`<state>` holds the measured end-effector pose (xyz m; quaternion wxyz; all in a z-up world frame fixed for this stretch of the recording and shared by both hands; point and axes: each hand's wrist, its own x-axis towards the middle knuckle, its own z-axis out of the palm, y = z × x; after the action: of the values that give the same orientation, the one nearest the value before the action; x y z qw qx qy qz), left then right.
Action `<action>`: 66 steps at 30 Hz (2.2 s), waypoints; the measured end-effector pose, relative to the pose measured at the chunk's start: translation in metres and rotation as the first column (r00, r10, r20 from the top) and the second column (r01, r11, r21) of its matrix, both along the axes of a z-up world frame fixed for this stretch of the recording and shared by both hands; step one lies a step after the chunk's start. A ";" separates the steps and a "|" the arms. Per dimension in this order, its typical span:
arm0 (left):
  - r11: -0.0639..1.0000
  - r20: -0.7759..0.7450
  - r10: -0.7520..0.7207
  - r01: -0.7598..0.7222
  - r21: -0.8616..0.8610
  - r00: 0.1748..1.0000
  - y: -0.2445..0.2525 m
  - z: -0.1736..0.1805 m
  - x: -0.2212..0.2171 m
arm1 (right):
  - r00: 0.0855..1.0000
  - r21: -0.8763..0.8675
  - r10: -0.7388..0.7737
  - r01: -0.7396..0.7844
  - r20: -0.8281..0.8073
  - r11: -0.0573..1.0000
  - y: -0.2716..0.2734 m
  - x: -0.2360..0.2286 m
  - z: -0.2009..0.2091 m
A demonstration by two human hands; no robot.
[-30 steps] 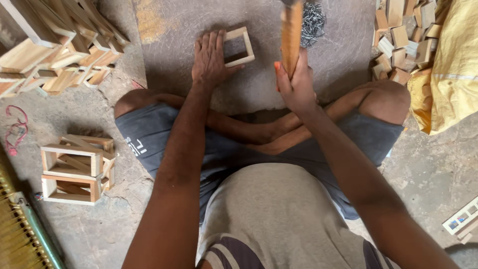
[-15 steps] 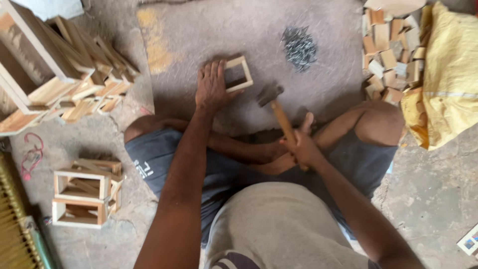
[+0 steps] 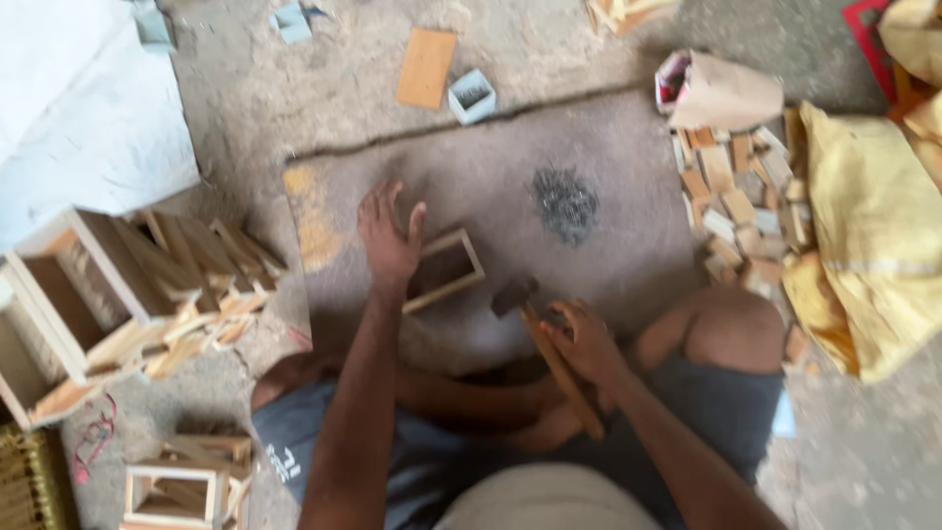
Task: The person assembles small wooden frames by nailing wooden pieces together using a hammer. They pick up nails, position the wood, hammer the nails, and place the finished frames aside. Another person is visible in the background also working with wood.
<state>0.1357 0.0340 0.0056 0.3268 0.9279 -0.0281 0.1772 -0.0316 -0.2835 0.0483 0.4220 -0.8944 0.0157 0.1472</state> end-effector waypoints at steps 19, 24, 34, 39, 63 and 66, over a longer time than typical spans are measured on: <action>0.689 -0.399 -0.219 -0.149 -0.710 0.891 0.001 -0.032 0.229 | 0.965 0.160 -0.062 0.106 -0.255 0.981 0.004 0.012 -0.003; -0.355 0.030 -0.678 -0.292 -0.888 0.734 0.056 0.043 0.061 | 0.968 0.045 -0.105 0.118 -0.227 0.992 0.008 0.020 -0.004; -0.352 0.155 -0.690 -0.140 -0.926 0.707 0.068 0.104 -0.162 | 0.951 0.138 0.018 -0.064 0.309 0.988 0.034 -0.005 0.028; -0.270 0.172 -0.727 -0.046 -0.962 0.665 0.064 0.092 -0.135 | 0.987 0.310 0.047 -0.092 0.151 0.946 0.088 -0.011 0.081; 0.968 -0.182 -0.200 0.165 -0.190 0.963 0.057 0.015 -0.096 | 0.768 -0.462 0.612 -0.482 0.186 0.745 0.156 0.070 0.011; 0.981 -0.357 -0.175 0.194 0.016 0.918 0.045 0.015 -0.098 | 0.811 -0.425 0.572 -0.478 0.122 0.769 0.135 0.097 0.014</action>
<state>0.0377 0.0793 0.0207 0.3181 0.9458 -0.0607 -0.0248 0.0659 -0.1488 0.0624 0.1831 -0.9370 -0.2611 0.1428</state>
